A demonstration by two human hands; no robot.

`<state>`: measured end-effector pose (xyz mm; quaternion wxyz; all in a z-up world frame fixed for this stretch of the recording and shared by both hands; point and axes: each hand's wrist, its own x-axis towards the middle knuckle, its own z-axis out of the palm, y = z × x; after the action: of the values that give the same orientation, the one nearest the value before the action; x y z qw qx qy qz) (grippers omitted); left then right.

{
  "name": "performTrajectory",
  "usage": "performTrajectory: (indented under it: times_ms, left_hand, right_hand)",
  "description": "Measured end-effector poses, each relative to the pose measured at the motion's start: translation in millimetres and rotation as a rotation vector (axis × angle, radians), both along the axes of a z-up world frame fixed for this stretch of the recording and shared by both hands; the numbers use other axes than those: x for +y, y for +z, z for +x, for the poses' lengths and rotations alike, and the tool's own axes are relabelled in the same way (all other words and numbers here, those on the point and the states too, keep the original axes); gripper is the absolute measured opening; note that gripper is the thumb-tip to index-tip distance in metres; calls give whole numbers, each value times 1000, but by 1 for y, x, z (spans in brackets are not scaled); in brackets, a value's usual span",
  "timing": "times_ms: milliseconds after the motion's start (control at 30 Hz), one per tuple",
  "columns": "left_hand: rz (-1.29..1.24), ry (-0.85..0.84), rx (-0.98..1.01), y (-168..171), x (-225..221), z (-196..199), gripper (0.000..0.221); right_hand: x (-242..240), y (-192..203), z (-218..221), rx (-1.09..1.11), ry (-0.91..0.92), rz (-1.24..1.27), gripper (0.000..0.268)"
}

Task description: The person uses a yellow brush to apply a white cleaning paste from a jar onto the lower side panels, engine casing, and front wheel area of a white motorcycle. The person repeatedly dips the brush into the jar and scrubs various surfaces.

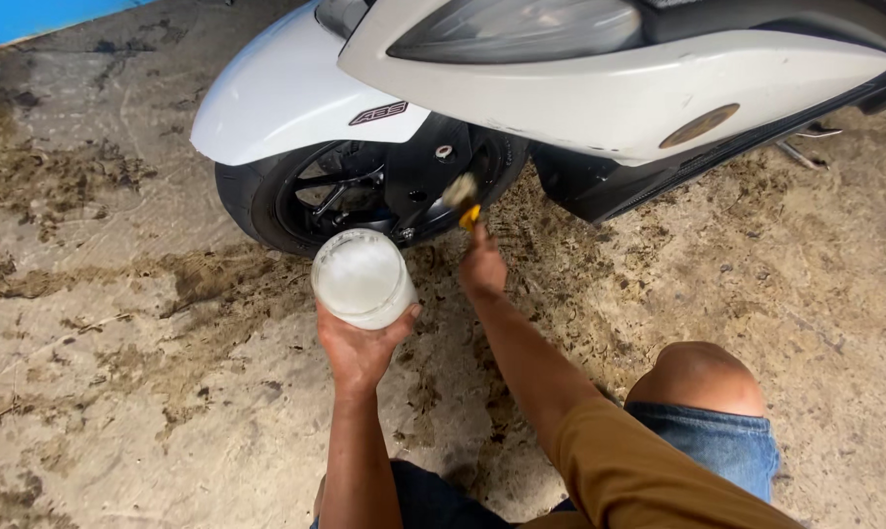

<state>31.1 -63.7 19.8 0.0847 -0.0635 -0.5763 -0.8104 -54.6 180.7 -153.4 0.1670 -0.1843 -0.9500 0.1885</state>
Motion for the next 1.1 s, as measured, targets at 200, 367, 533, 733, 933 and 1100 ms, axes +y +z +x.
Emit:
performTrajectory:
  times_ms: [200, 367, 533, 733, 933, 1100]
  left_hand:
    - [83, 3, 3, -1, -11, -3, 97]
    - [311, -10, -122, 3, -10, -14, 98]
    - [-110, 138, 13, 2, -20, -2, 92]
    - [-176, 221, -32, 10, -32, 0, 78]
    - [-302, 312, -80, 13, -50, 13, 79]
    - [-223, 386, -96, 7, -64, 13, 84]
  right_hand:
    - [-19, -3, 0, -118, -69, -136, 54]
    - [-11, 18, -34, -633, 152, -243, 59]
    - [-22, 3, -16, -355, -166, -254, 50]
    - [-97, 3, -28, -598, 25, -294, 50]
    - [-110, 13, -48, -729, 20, -186, 50]
    - [-136, 28, -54, -645, 275, 19, 33]
